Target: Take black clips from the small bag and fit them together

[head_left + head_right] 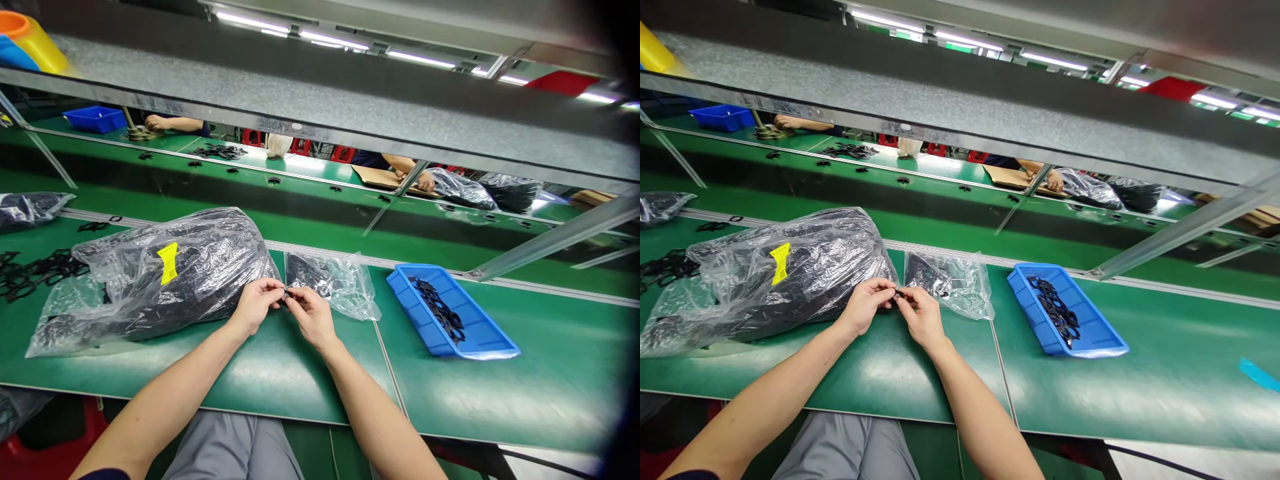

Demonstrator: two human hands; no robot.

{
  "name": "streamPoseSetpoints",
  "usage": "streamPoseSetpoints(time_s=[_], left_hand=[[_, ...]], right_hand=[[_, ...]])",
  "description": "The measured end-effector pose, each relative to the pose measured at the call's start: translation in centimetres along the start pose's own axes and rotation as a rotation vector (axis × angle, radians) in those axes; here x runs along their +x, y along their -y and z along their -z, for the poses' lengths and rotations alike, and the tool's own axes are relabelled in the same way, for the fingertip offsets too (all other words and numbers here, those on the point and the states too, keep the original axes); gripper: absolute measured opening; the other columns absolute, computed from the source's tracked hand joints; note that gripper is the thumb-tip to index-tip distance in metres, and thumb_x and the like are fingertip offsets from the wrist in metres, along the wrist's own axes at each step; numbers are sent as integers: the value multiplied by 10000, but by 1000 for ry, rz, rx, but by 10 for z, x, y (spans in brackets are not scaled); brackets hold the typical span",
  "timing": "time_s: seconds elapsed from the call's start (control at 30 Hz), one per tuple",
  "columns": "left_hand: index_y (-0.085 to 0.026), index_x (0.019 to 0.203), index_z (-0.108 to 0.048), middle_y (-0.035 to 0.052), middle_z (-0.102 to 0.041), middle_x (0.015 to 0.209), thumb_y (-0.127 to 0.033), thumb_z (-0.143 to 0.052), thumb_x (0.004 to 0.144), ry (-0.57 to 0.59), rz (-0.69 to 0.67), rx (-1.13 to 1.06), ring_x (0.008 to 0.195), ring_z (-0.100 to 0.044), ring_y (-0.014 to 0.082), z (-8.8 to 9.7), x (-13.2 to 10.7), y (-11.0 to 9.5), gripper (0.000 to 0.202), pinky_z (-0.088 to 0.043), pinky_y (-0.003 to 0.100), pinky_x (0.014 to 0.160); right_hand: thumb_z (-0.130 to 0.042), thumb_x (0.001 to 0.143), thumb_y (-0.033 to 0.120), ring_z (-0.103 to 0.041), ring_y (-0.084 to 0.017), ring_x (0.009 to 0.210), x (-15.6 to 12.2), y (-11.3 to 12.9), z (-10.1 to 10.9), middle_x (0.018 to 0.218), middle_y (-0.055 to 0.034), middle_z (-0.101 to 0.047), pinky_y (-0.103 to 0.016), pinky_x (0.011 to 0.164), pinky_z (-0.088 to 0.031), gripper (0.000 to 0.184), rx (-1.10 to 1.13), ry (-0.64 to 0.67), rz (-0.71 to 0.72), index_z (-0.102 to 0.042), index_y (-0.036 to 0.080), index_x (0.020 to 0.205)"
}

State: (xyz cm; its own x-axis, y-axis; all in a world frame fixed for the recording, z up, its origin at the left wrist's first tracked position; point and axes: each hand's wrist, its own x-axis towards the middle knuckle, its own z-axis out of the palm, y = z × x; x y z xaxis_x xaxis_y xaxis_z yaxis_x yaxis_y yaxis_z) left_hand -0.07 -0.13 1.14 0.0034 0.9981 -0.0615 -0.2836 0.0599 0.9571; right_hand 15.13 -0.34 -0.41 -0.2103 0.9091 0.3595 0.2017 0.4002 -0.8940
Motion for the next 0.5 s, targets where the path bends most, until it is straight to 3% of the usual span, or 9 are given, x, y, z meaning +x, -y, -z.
streamPoseSetpoints(time_s=[0.27, 0.5], left_hand=[[-147, 841, -663, 30, -666, 750, -325, -673, 748, 28, -67, 139, 685, -627, 141, 0, -1, 6, 201, -493, 231, 589], [-180, 845, -693, 57, -653, 864, -281, -601, 819, 53, -389, 411, 782, -630, 166, 0, -9, 3, 139, -510, 271, 696]], right_hand=[[-683, 767, 418, -625, -150, 646, 3, -1, -2, 820, -25, -662, -314, 625, -573, 312, 235, -36, -226, -661, 206, 995], [-736, 701, 400, -603, -130, 622, 7, 0, 2, 746, -1, -636, -282, 556, -565, 299, 424, -59, -365, -670, 190, 904]])
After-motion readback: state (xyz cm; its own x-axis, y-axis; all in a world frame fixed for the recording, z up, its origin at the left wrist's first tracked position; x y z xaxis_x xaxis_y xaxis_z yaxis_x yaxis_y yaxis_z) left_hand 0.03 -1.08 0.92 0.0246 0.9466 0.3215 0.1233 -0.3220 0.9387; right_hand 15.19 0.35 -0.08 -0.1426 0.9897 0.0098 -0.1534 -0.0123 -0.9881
